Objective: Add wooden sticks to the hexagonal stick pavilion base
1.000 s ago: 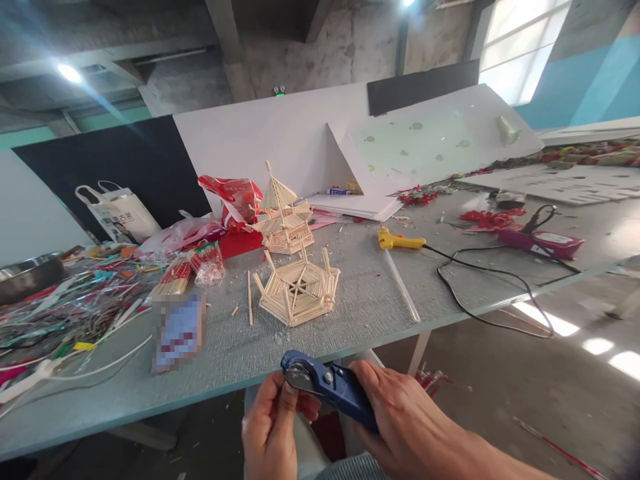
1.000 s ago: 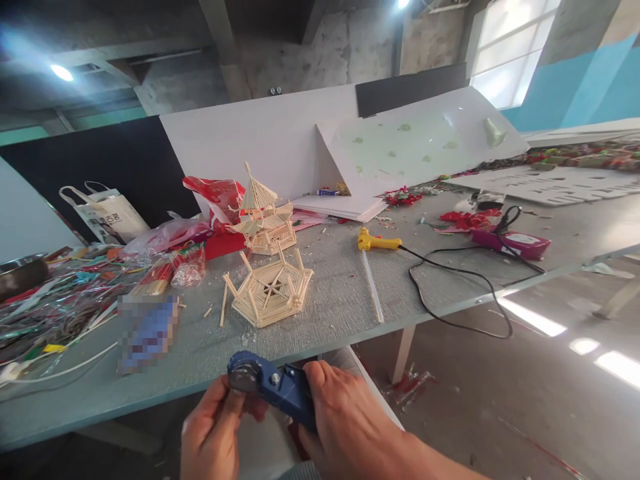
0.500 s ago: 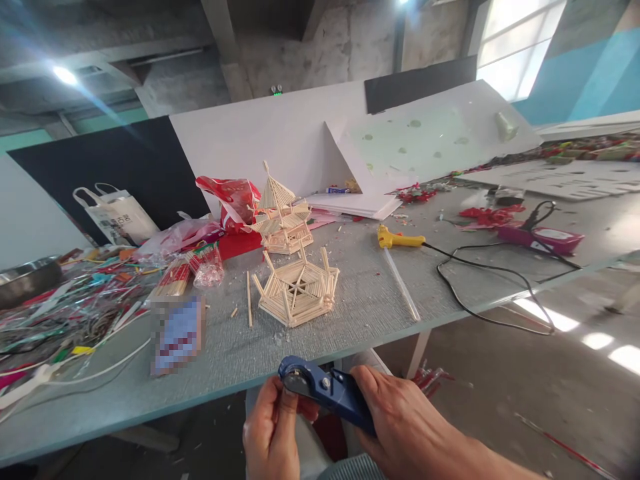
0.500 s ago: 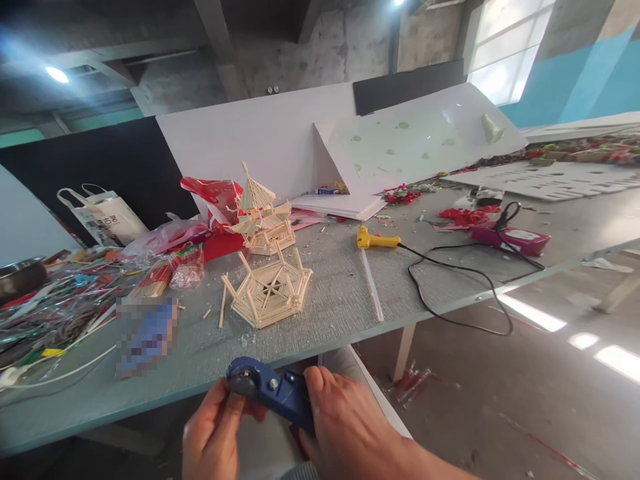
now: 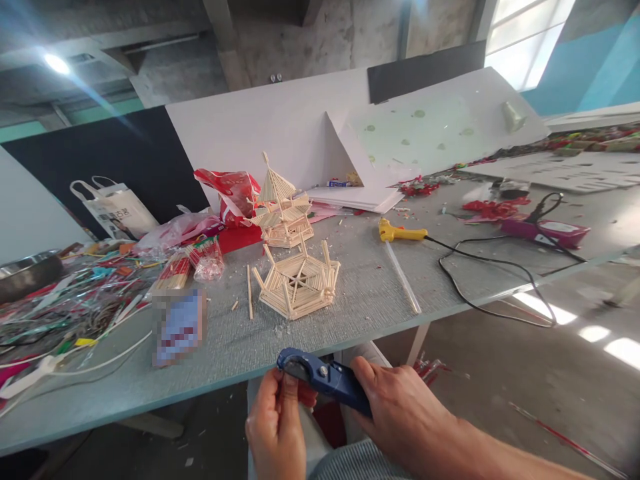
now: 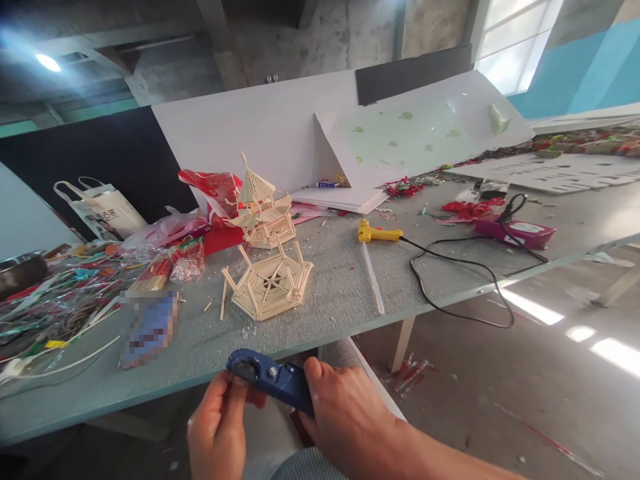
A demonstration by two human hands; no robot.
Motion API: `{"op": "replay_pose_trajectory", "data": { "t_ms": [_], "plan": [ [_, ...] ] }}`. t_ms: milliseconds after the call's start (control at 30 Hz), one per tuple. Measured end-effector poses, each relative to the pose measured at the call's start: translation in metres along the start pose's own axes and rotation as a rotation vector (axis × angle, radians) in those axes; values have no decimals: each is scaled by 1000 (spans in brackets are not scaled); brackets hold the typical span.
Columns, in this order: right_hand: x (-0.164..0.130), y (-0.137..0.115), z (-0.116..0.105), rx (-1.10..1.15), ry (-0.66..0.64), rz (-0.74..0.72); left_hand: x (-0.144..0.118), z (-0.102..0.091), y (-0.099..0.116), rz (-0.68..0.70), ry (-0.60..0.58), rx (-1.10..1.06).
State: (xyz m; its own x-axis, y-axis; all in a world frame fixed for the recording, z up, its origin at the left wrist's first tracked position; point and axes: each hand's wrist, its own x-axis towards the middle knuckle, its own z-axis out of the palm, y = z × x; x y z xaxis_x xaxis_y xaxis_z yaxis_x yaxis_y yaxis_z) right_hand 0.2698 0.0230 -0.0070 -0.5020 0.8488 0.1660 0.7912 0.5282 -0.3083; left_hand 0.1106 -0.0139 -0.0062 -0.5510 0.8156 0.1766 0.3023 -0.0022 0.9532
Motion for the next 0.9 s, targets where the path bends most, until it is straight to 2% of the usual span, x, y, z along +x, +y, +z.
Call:
{"op": "replay_pose_trajectory", "data": {
  "t_ms": [167,333,467,633,767,900],
  "plan": [
    [-1,-1,-21,255,-1,-8,4,0,3,-139,-182,-478],
    [-3,-6,-36,346,-81,33,4,2,7,-182,-249,-660],
    [-2,-6,-40,276,-72,54,3,2,8,-171,-249,-660],
    [-1,-7,-38,239,-9,-12,2,1,4,-122,-269,-562],
    [-2,-8,-36,268,61,-64,0,2,6,-58,-189,-422],
    [-3,-7,-31,247,39,-53,-2,2,10,1,-91,-270]
  ]
}}
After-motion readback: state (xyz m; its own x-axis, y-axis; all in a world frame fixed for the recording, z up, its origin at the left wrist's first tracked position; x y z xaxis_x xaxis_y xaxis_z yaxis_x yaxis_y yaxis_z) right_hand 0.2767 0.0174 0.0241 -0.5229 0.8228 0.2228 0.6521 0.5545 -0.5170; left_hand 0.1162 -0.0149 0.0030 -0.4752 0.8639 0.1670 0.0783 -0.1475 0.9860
